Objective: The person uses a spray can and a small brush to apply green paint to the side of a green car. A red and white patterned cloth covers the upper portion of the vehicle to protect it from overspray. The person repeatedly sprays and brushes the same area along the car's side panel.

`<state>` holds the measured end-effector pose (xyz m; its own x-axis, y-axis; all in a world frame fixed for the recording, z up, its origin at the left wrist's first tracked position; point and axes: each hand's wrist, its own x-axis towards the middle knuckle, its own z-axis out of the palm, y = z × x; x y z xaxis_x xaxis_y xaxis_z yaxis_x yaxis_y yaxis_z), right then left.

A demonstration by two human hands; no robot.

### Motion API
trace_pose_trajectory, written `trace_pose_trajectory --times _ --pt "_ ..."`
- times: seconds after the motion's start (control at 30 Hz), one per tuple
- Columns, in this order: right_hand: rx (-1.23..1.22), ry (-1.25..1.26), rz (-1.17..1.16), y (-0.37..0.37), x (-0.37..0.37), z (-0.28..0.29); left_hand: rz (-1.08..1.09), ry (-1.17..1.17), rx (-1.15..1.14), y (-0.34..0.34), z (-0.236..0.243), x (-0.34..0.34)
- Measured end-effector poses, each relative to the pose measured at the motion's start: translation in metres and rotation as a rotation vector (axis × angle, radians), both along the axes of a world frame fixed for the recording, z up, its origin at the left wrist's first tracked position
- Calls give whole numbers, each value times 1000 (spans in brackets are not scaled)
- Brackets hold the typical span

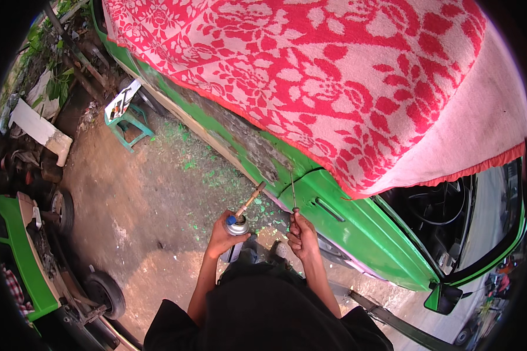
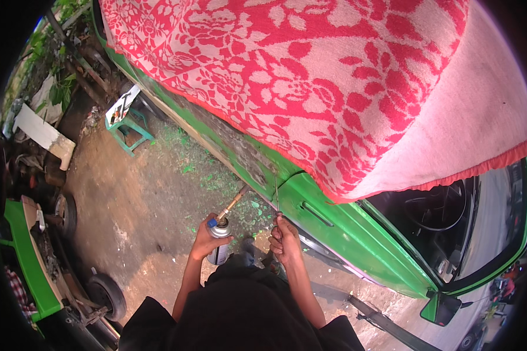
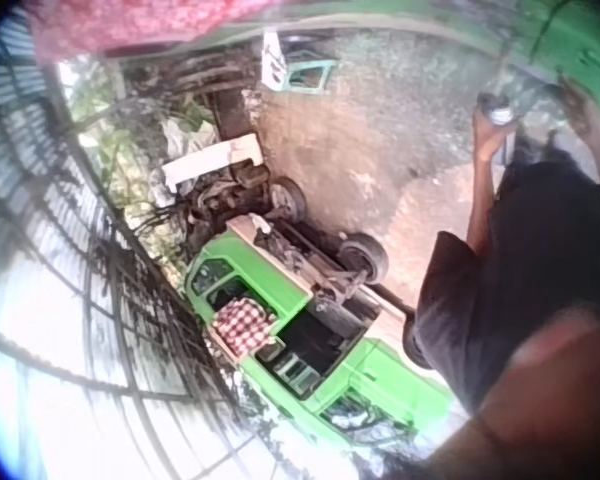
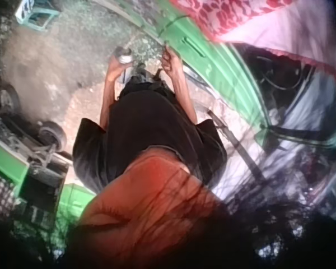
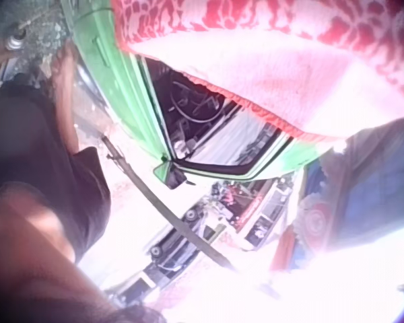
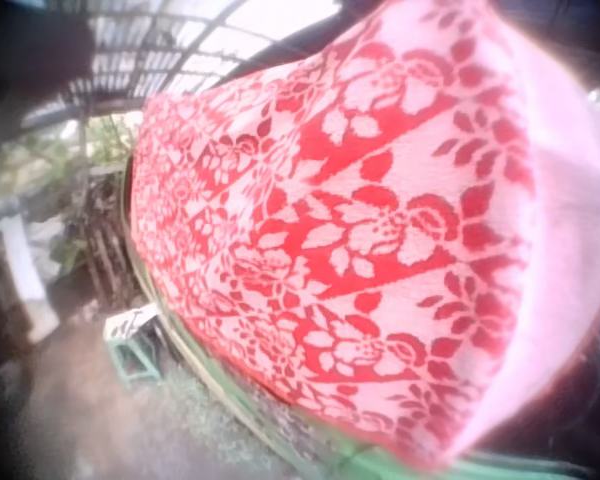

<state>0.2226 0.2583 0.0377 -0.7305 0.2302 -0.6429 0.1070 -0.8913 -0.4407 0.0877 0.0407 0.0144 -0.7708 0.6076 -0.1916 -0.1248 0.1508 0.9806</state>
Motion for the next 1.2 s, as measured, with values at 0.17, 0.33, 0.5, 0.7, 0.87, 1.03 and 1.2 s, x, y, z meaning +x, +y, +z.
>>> trace_pose_trajectory --times 0.17,0.33,0.5,0.7,0.87,1.03,1.2 --pt "6 50 36 10 -12 -1 -36 28 -47 1 -1 -4" --pt "-37 40 -2 10 3 6 -27 58 -33 4 0 -4" --pt "-147 83 5 11 -20 4 -32 64 -42 3 -5 -3" --pt "-319 198 2 18 -10 -3 -45 35 -25 4 3 -5" --pt "-298 123 -35 15 4 3 -32 82 -14 4 -1 -6" --pt "-220 80 -19 3 -10 -7 -34 54 -13 5 -4 -10" --pt "-157 50 -13 13 5 11 -53 49 11 8 -11 -15"
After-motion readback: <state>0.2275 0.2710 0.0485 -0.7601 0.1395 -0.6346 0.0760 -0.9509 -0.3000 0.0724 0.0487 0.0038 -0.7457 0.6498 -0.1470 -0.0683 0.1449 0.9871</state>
